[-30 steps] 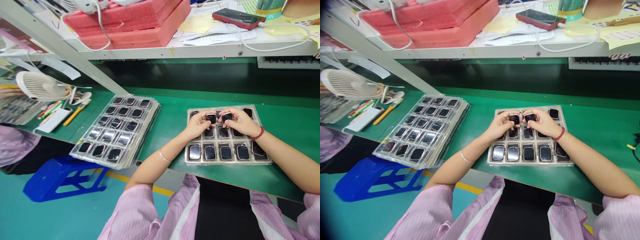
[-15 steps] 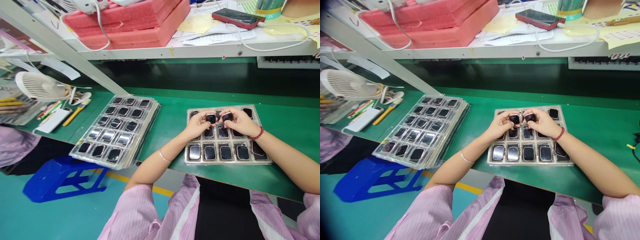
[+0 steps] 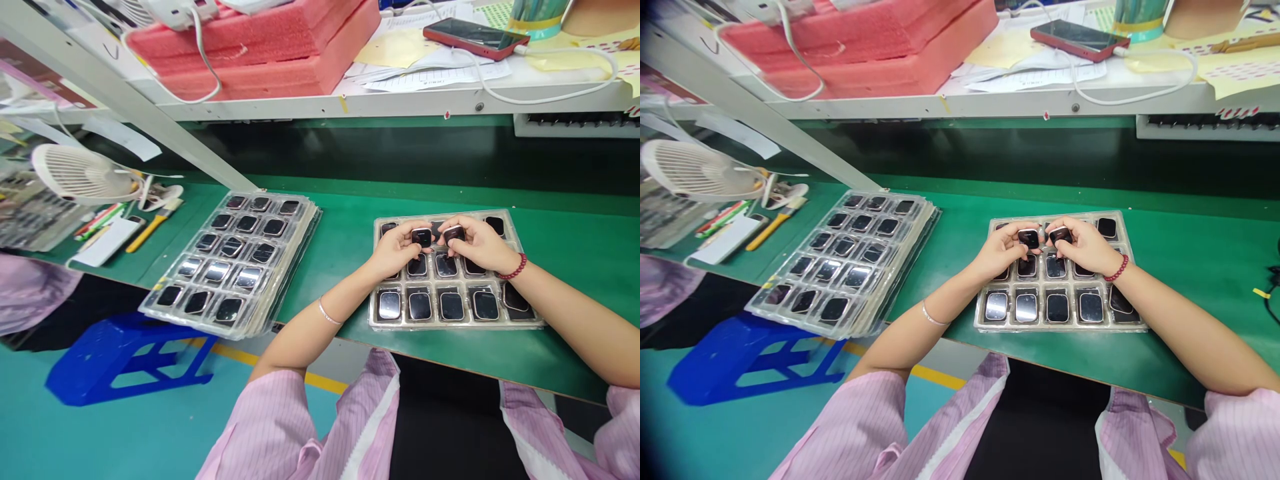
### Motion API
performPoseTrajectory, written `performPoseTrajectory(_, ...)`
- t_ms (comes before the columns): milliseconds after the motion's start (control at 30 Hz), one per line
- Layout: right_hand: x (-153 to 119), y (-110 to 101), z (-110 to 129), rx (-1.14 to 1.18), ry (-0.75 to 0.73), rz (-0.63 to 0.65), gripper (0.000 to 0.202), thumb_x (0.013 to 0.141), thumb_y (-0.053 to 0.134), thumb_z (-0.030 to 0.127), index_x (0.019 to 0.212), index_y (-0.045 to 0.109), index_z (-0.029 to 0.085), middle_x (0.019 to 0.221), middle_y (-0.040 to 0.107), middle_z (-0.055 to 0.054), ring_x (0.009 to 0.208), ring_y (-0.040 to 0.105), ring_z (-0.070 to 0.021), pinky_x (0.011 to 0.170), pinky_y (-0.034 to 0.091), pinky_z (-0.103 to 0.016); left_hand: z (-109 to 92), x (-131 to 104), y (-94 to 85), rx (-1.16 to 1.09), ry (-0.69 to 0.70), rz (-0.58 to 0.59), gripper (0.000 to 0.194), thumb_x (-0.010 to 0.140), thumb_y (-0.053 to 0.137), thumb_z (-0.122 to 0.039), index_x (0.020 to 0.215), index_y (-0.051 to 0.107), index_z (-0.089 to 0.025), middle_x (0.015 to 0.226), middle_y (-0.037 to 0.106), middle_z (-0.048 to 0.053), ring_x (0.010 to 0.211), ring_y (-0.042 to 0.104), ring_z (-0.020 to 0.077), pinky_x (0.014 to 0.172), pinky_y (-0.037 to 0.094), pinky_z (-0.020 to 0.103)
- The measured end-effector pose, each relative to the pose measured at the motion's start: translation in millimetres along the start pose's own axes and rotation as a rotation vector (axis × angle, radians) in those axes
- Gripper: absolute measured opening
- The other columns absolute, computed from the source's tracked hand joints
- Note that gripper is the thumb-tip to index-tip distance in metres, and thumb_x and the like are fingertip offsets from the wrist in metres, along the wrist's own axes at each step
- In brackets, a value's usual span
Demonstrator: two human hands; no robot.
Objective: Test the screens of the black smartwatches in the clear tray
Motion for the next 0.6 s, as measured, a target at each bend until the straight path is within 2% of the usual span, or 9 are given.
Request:
performPoseTrajectory(133,-0.7,-0.3,4.7,0.003,-0.019,-0.013,0.033,0.071,0.066,0.014,0.104,0.064,0.020,0.094,0.072,-0.005,0.077,0.069,-0.0195,0.067,0.060,-0.033,1.2,-0.6,-0.2,-0.026,-0.020,-0.017,0.055,0.071,0.067,-0.012,0.125,0.059,-0.015,0.117,0.073,0.012,0.090,0.076,0.0196,0.067,0.054,0.022)
performPoseTrajectory(267,-0.6,-0.9,3.0,0.018,0.008,-0.023,0.034,0.070,0.066,0.015,0.104,0.064,0.021,0.096,0.073,-0.006,0.076,0.070,-0.0197,0.069,0.061,-0.035,8.2,4.3,-6.1,-0.161,-0.086,-0.028,0.078,0.064,0.079,-0.013,0.136,0.048,-0.019,0.103,0.073,0.007,0.078,0.074,0.0152,0.060,0.050,0.019)
performPoseTrajectory(333,-0.3,-1.5,1.8,0.022,0.017,-0.025,0.034,0.071,0.066,0.015,0.104,0.064,0.021,0.095,0.073,-0.005,0.071,0.070,-0.0184,0.069,0.062,-0.036,9.7,5.8,-6.1,-0.264,-0.139,0.006,0.079,0.062,0.085,-0.019,0.133,0.051,-0.019,0.099,0.072,0.005,0.068,0.070,0.0116,0.054,0.046,0.017)
performPoseTrajectory(400,-0.4,-2.1,1.7,0.033,0.021,-0.024,0.034,0.071,0.066,0.016,0.105,0.064,0.020,0.096,0.073,-0.005,0.067,0.070,-0.0174,0.067,0.062,-0.035,1.7,1.4,-1.8,-0.366,-0.169,0.057,0.072,0.063,0.089,-0.029,0.126,0.057,-0.016,0.090,0.071,0.004,0.055,0.062,0.0064,0.048,0.042,0.016)
performPoseTrajectory(500,-3.0,-2.6,2.4,0.046,0.024,-0.013,0.034,0.075,0.070,0.021,0.108,0.066,0.019,0.097,0.075,-0.007,0.066,0.071,-0.0179,0.060,0.061,-0.032,-33.1,-23.4,24.7,-0.495,-0.148,0.241,0.073,0.067,0.088,-0.042,0.128,0.060,-0.015,0.066,0.061,-0.003,0.041,0.047,0.0036,0.040,0.035,0.016)
performPoseTrajectory(567,-5.5,-5.6,-1.2,0.040,0.043,-0.021,0.033,0.082,0.071,0.029,0.113,0.068,0.019,0.099,0.076,-0.009,0.068,0.072,-0.0194,0.059,0.062,-0.032,-61.9,-53.7,60.7,-0.533,-0.158,0.482,0.080,0.066,0.087,-0.045,0.134,0.057,-0.016,0.057,0.056,-0.005,0.037,0.045,0.0066,0.038,0.035,0.018)
performPoseTrajectory(600,-6.2,-8.2,-5.1,0.047,0.062,-0.031,0.034,0.086,0.070,0.034,0.117,0.069,0.020,0.102,0.076,-0.010,0.071,0.074,-0.0204,0.060,0.063,-0.032,-73.5,-71.4,80.8,-0.520,-0.190,0.617,0.083,0.063,0.089,-0.044,0.135,0.057,-0.016,0.057,0.058,-0.004,0.039,0.050,0.0094,0.039,0.040,0.019)
Point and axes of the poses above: each hand's wrist, its own x-axis towards the middle knuckle, its own y-axis out of the palm, z = x × y, the point moved 10 cm from there along x, towards the middle knuckle
